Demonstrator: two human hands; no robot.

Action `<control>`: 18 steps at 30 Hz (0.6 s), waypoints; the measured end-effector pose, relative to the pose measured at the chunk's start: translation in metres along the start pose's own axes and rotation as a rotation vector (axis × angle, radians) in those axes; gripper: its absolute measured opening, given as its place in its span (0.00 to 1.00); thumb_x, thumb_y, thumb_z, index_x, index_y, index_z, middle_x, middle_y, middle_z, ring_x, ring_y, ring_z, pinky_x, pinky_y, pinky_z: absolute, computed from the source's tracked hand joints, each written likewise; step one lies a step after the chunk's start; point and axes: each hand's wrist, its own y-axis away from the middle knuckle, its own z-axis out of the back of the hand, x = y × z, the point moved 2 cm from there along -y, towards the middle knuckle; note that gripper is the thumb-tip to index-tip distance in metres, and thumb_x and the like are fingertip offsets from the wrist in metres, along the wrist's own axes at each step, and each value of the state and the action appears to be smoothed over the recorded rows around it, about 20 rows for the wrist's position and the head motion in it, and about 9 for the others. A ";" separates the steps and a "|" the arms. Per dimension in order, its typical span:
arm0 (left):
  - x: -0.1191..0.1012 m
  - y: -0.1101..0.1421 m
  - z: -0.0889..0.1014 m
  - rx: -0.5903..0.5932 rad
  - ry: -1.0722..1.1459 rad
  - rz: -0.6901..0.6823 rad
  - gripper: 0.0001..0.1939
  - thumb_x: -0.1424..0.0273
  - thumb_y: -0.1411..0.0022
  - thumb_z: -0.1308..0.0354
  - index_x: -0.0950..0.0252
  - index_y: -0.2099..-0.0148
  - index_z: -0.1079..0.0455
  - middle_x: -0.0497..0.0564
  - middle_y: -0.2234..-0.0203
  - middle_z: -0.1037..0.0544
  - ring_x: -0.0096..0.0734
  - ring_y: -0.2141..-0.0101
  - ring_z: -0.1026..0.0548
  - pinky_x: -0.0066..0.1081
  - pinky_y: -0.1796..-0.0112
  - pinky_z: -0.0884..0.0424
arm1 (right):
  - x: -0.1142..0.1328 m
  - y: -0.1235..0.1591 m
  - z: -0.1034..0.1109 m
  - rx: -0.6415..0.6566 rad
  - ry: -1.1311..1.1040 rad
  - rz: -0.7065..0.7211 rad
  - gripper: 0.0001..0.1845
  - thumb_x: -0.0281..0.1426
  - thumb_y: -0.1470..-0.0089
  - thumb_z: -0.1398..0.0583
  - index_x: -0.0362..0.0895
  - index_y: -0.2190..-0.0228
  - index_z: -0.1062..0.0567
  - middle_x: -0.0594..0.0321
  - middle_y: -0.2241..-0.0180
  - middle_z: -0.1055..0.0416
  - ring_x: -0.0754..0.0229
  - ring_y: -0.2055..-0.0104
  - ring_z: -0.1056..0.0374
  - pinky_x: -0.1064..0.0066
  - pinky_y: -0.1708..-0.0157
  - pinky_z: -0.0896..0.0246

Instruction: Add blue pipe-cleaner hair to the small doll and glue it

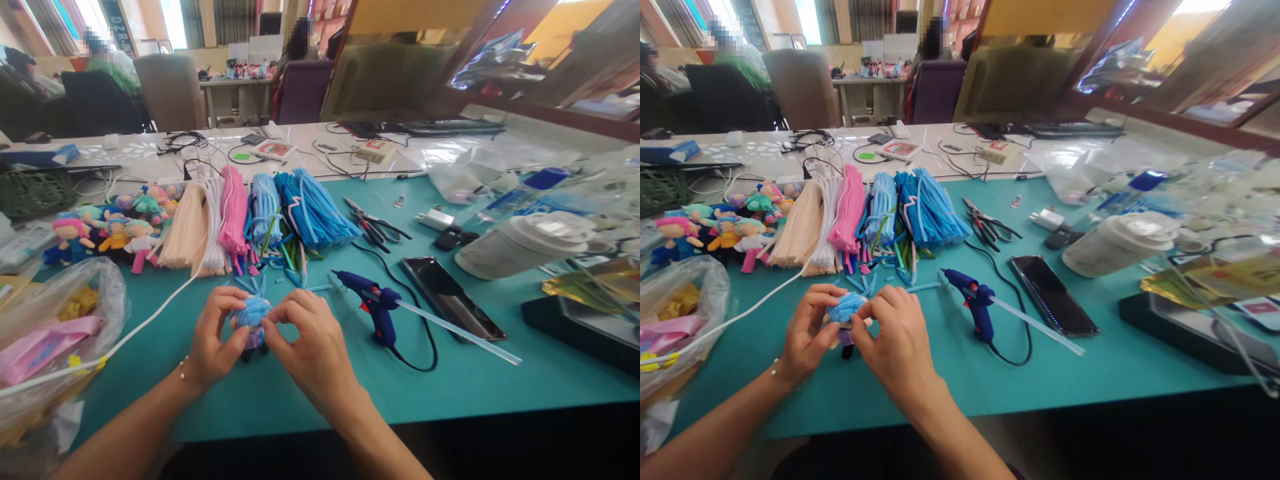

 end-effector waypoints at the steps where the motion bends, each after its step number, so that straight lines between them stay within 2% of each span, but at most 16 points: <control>1: 0.000 0.000 0.000 -0.002 -0.004 0.001 0.09 0.73 0.39 0.42 0.60 0.55 0.31 0.55 0.57 0.26 0.39 0.55 0.25 0.38 0.55 0.26 | 0.001 0.000 0.000 -0.004 0.004 0.003 0.10 0.22 0.47 0.36 0.45 0.76 0.30 0.66 0.75 0.30 0.60 0.70 0.33 0.67 0.67 0.43; 18: -0.002 -0.002 0.000 -0.067 -0.007 0.031 0.06 0.73 0.41 0.40 0.61 0.60 0.32 0.54 0.61 0.25 0.38 0.60 0.23 0.36 0.61 0.24 | 0.007 -0.002 -0.003 0.002 0.032 -0.011 0.11 0.23 0.48 0.38 0.46 0.78 0.31 0.66 0.76 0.31 0.60 0.71 0.34 0.66 0.67 0.44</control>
